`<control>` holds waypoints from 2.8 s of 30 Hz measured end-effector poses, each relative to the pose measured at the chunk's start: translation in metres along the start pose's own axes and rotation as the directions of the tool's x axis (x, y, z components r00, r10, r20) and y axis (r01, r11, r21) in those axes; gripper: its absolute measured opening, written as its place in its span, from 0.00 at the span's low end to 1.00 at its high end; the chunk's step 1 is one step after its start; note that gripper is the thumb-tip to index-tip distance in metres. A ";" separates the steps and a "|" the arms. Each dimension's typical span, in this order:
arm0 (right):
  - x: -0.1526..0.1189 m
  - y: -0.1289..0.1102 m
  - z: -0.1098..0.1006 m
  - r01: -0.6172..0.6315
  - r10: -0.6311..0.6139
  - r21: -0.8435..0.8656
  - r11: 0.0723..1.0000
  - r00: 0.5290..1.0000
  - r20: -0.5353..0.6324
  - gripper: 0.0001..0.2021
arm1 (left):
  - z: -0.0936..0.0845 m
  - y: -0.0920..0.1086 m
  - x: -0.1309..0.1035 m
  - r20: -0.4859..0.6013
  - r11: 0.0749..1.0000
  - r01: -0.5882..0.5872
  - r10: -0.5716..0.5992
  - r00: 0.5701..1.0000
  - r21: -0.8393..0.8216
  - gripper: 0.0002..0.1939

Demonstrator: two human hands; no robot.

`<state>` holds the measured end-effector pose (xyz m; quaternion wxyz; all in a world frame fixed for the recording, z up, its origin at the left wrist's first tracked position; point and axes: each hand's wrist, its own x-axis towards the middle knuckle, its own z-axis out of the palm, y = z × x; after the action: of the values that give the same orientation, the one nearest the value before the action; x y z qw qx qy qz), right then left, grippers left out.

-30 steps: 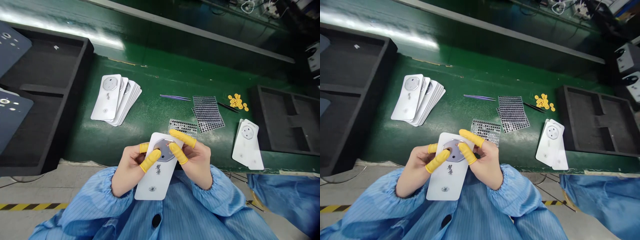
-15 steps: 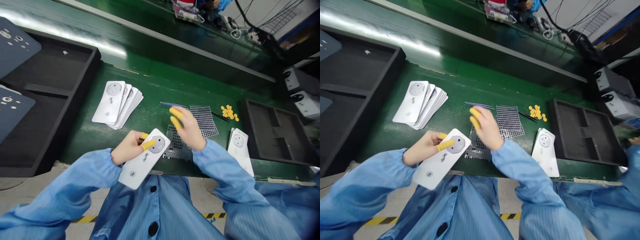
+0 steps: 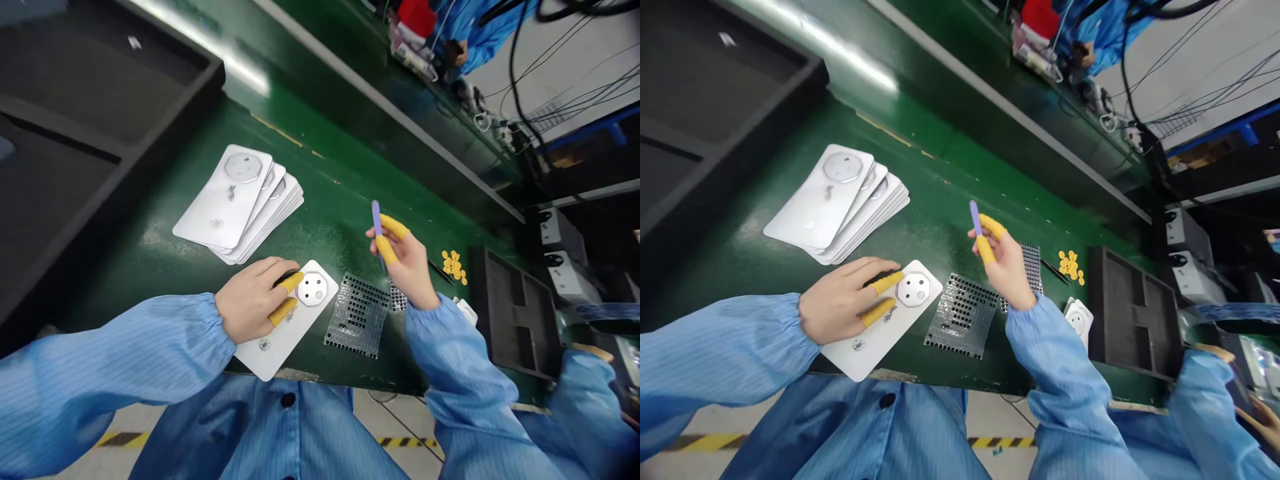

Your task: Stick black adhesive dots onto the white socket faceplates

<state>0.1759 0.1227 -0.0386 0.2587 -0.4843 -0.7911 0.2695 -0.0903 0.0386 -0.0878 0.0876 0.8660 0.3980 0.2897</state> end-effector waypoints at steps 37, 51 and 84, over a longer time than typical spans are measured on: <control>-0.073 -0.059 0.043 0.265 -0.066 -0.448 0.854 0.909 0.411 0.22 | 0.000 0.024 -0.006 0.167 0.999 0.040 -0.042 0.985 0.016 0.16; -0.085 -0.038 0.016 0.082 -0.074 -0.099 0.992 0.994 0.082 0.31 | 0.000 0.021 -0.008 0.187 0.996 -0.048 0.034 0.982 0.074 0.17; -0.074 -0.034 0.015 -0.163 0.112 0.263 0.951 0.974 0.196 0.17 | -0.018 0.058 -0.044 0.316 0.975 0.133 -0.184 0.931 0.175 0.37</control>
<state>0.1740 0.0397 -0.0370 0.2325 -0.4713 -0.7298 0.4373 -0.0863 -0.0342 -0.0695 0.1104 0.8713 0.4672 0.1017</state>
